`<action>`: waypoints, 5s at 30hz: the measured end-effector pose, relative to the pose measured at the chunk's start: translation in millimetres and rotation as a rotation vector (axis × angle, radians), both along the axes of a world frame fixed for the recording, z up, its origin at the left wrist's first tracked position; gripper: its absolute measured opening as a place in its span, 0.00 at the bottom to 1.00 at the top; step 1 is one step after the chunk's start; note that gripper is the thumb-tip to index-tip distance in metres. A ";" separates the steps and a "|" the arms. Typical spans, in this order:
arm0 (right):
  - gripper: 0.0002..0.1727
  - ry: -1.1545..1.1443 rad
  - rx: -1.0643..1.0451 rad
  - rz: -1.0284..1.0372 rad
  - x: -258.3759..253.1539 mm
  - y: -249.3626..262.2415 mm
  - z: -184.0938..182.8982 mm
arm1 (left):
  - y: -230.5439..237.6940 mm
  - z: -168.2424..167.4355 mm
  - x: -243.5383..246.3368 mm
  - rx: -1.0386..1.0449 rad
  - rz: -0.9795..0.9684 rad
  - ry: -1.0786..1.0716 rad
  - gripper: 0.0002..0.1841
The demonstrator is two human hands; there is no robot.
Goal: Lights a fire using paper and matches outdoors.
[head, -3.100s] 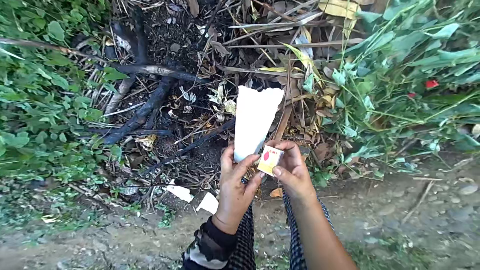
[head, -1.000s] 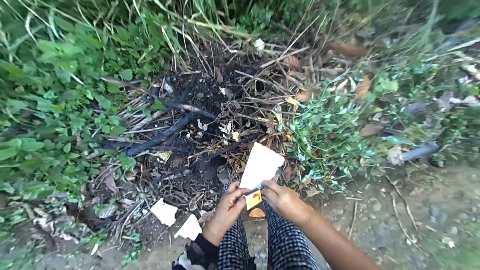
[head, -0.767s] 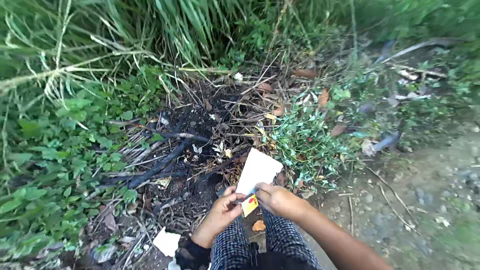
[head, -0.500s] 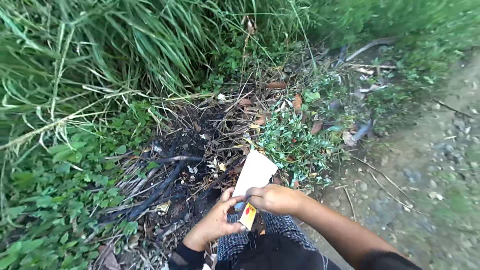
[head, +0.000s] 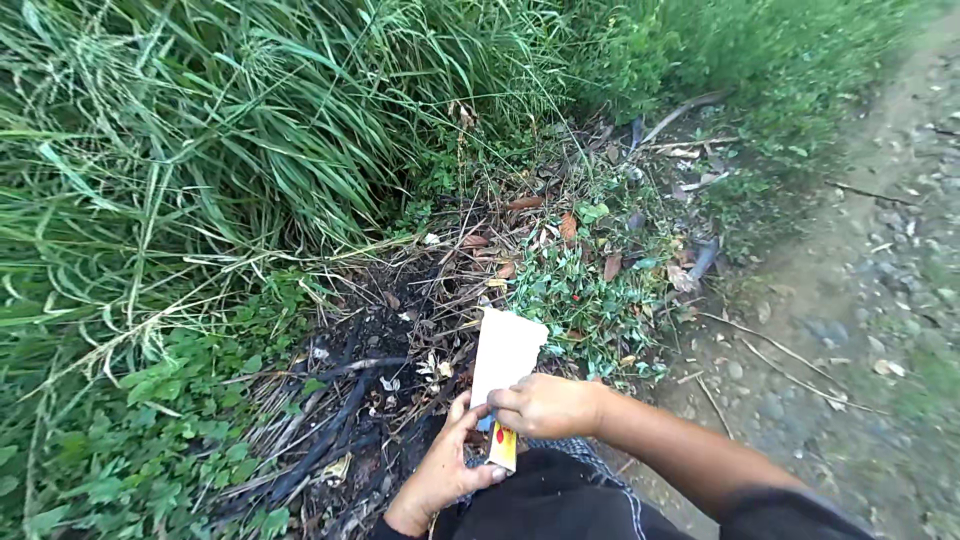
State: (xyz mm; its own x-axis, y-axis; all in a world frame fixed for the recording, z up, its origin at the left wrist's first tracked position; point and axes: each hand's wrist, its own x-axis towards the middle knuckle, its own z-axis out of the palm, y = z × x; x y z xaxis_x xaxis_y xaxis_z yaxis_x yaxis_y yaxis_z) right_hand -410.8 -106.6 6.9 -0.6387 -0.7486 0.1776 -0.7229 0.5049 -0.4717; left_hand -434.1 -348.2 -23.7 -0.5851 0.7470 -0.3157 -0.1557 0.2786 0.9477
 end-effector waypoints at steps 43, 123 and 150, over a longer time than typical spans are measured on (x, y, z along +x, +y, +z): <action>0.20 -0.232 -0.582 -0.181 -4.7 46.3 32.6 | 39.7 53.0 -12.8 -0.035 0.125 0.122 0.34; 0.06 -0.438 -1.018 -1.302 -54.4 45.8 -269.0 | 36.6 -181.0 -17.1 -0.247 0.371 0.200 0.31; 0.06 -0.581 -1.162 -1.503 -109.6 -26.8 -608.5 | 30.5 -477.0 -44.3 -0.466 0.238 0.280 0.34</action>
